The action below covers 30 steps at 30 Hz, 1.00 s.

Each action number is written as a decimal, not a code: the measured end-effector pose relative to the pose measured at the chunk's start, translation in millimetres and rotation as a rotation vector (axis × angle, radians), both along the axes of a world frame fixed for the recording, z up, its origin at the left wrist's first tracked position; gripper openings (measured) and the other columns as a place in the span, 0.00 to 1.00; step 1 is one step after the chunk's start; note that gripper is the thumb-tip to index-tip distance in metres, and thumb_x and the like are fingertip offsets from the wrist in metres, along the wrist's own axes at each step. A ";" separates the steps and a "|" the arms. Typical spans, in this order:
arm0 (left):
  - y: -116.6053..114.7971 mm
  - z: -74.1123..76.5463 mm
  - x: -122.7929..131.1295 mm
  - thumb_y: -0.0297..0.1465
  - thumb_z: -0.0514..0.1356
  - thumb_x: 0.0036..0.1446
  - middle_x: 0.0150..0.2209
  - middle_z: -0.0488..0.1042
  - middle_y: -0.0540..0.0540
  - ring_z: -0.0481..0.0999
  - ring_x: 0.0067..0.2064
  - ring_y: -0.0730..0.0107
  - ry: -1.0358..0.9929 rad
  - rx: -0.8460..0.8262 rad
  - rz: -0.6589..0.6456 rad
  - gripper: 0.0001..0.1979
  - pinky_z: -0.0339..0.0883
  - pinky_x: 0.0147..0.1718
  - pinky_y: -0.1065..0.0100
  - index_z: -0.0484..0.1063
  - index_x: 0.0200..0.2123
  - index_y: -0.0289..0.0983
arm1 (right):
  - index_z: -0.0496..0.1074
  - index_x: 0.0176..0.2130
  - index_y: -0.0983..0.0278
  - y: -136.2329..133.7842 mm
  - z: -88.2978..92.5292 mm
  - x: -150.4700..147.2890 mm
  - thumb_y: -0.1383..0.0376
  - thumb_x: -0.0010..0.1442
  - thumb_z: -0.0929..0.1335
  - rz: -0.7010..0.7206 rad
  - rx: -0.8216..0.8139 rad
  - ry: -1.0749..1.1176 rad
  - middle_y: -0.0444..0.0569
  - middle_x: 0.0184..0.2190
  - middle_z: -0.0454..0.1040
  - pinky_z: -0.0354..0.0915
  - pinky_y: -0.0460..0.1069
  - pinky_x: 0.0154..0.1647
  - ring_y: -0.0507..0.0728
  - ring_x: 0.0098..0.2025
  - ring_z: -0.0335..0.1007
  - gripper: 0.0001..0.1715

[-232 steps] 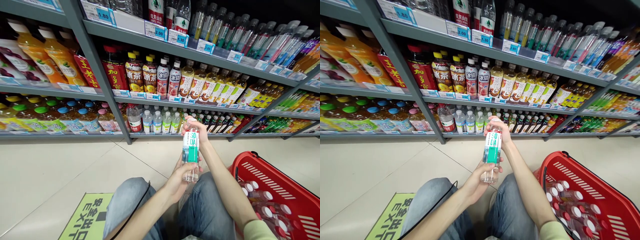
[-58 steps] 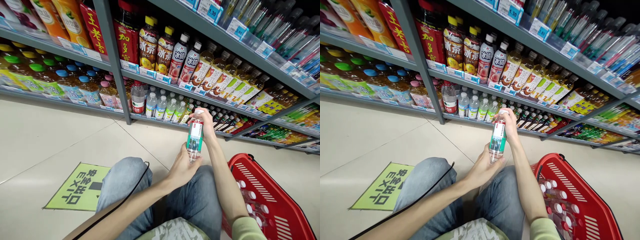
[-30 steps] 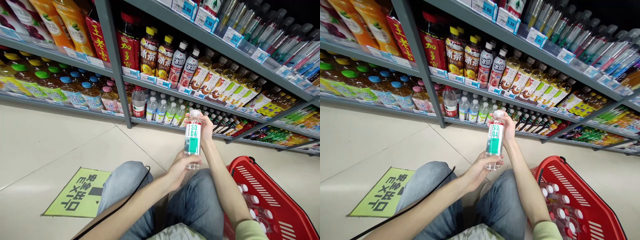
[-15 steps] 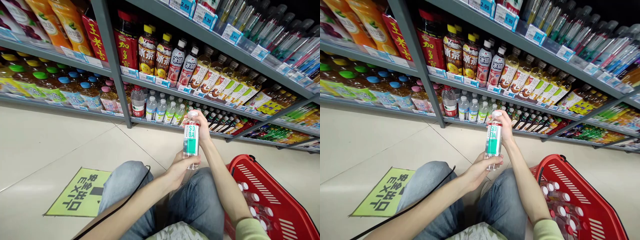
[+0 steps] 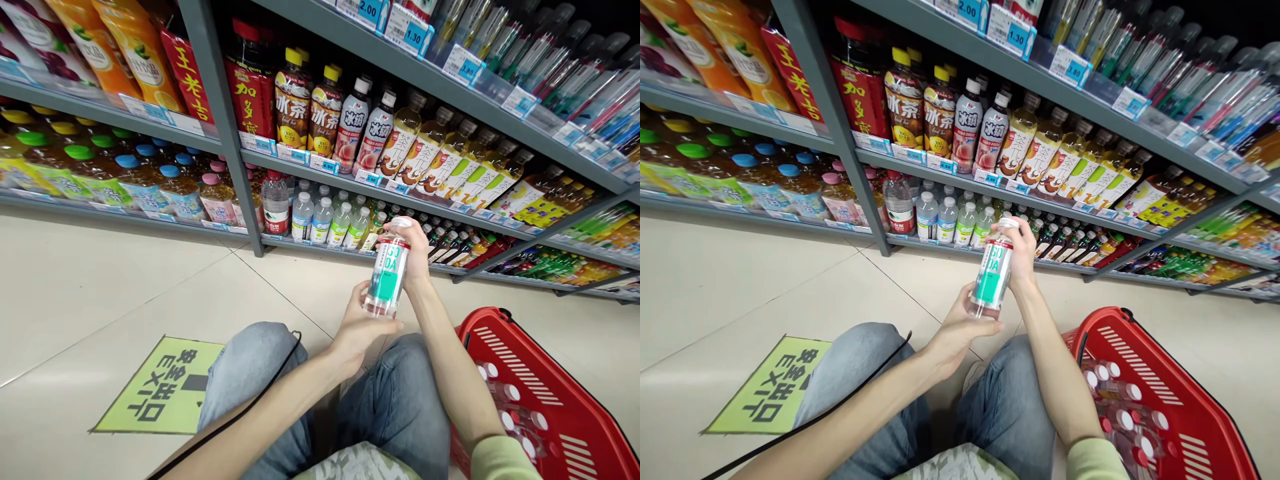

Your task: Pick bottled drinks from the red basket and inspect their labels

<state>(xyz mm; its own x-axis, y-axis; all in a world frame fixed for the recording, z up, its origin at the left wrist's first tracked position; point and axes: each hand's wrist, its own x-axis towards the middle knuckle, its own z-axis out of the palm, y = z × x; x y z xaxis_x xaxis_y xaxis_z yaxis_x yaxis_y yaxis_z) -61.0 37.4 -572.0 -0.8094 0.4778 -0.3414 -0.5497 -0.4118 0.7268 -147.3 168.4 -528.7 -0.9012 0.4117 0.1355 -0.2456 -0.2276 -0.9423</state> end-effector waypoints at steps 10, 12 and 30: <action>-1.0 -0.5 -6.2 0.32 0.75 0.42 0.42 0.75 0.49 0.73 0.37 0.73 -0.073 0.024 0.033 0.33 0.63 0.35 0.72 0.68 0.51 0.42 | 0.67 0.38 0.60 16.7 -1.8 -7.7 0.61 0.48 0.72 0.019 -0.066 -0.066 0.41 0.30 0.76 0.71 0.48 0.26 0.52 0.26 0.73 0.16; 0.2 -1.6 -0.1 0.36 0.75 0.43 0.41 0.76 0.48 0.73 0.35 0.74 -0.086 0.080 -0.006 0.32 0.64 0.33 0.72 0.69 0.51 0.41 | 0.68 0.38 0.60 14.0 0.3 -6.6 0.61 0.48 0.73 0.154 -0.087 -0.100 0.41 0.29 0.75 0.72 0.48 0.27 0.53 0.28 0.74 0.17; -0.5 2.6 -3.3 0.49 0.56 0.61 0.25 0.75 0.43 0.66 0.19 0.74 -0.418 0.356 0.003 0.22 0.47 0.15 0.75 0.72 0.35 0.33 | 0.65 0.44 0.57 8.5 -8.6 -7.0 0.60 0.52 0.69 0.262 -0.097 0.021 0.40 0.28 0.76 0.72 0.51 0.29 0.56 0.29 0.76 0.19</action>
